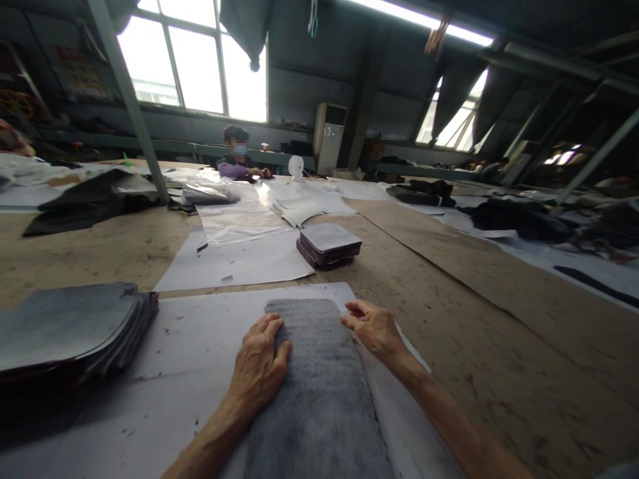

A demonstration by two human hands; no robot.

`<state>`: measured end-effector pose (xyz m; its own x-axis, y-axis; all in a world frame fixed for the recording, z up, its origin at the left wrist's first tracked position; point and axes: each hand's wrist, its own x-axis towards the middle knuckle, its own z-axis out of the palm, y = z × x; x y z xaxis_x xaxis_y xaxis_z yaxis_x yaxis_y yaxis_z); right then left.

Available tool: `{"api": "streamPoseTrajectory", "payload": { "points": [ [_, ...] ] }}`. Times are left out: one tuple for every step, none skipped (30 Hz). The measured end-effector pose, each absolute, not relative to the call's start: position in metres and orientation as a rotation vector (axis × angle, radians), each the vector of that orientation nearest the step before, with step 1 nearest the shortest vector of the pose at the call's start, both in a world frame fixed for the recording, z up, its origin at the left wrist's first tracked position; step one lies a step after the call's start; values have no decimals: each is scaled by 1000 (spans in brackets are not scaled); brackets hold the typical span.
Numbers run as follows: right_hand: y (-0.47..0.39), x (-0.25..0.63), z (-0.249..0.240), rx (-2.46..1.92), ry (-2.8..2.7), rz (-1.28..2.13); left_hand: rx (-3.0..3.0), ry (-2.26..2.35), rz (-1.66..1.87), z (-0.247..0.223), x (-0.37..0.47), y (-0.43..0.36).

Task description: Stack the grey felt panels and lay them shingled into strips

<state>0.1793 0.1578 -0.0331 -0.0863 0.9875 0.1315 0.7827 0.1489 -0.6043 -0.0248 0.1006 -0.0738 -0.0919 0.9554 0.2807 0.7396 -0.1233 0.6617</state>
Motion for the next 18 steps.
{"api": "streamPoseTrajectory", "payload": {
  "points": [
    [167, 177, -31, -1671, -1958, 531, 1891, 1861, 1031, -74, -25, 100],
    [175, 174, -30, -1647, -2008, 542, 1892, 1869, 1027, -73, -25, 100],
    [182, 172, -29, -1616, -2066, 560, 1892, 1877, 1024, -73, -25, 100],
    [188, 170, -27, -1587, -2128, 580, 1891, 1885, 1023, -72, -24, 100],
    [194, 168, -26, -1562, -2186, 599, 1891, 1891, 1021, -71, -24, 100],
    [199, 167, -25, -1547, -2239, 614, 1891, 1897, 1019, -71, -24, 100],
    [203, 166, -24, -1541, -2286, 627, 1892, 1902, 1018, -70, -24, 100],
    [207, 165, -23, -1543, -2329, 642, 1894, 1906, 1018, -70, -23, 100],
    [211, 165, -22, -1552, -2366, 659, 1895, 1911, 1017, -70, -23, 100],
    [214, 164, -21, -1567, -2396, 676, 1896, 1914, 1017, -70, -23, 100],
    [217, 163, -21, -1586, -2420, 692, 1896, 1916, 1018, -70, -23, 100],
    [219, 162, -20, -1607, -2435, 703, 1897, 1916, 1020, -70, -23, 100],
    [219, 161, -20, -1629, -2444, 708, 1899, 1914, 1022, -70, -23, 100],
    [219, 160, -20, -1647, -2445, 704, 1900, 1911, 1024, -70, -23, 100],
    [218, 159, -19, -1660, -2439, 686, 1901, 1909, 1028, -70, -23, 100],
    [215, 157, -18, -1665, -2427, 655, 1901, 1907, 1031, -70, -23, 100],
    [212, 156, -18, -1664, -2408, 614, 1900, 1907, 1035, -70, -23, 100],
    [208, 155, -17, -1659, -2383, 569, 1898, 1907, 1040, -70, -23, 100]
  ]
}}
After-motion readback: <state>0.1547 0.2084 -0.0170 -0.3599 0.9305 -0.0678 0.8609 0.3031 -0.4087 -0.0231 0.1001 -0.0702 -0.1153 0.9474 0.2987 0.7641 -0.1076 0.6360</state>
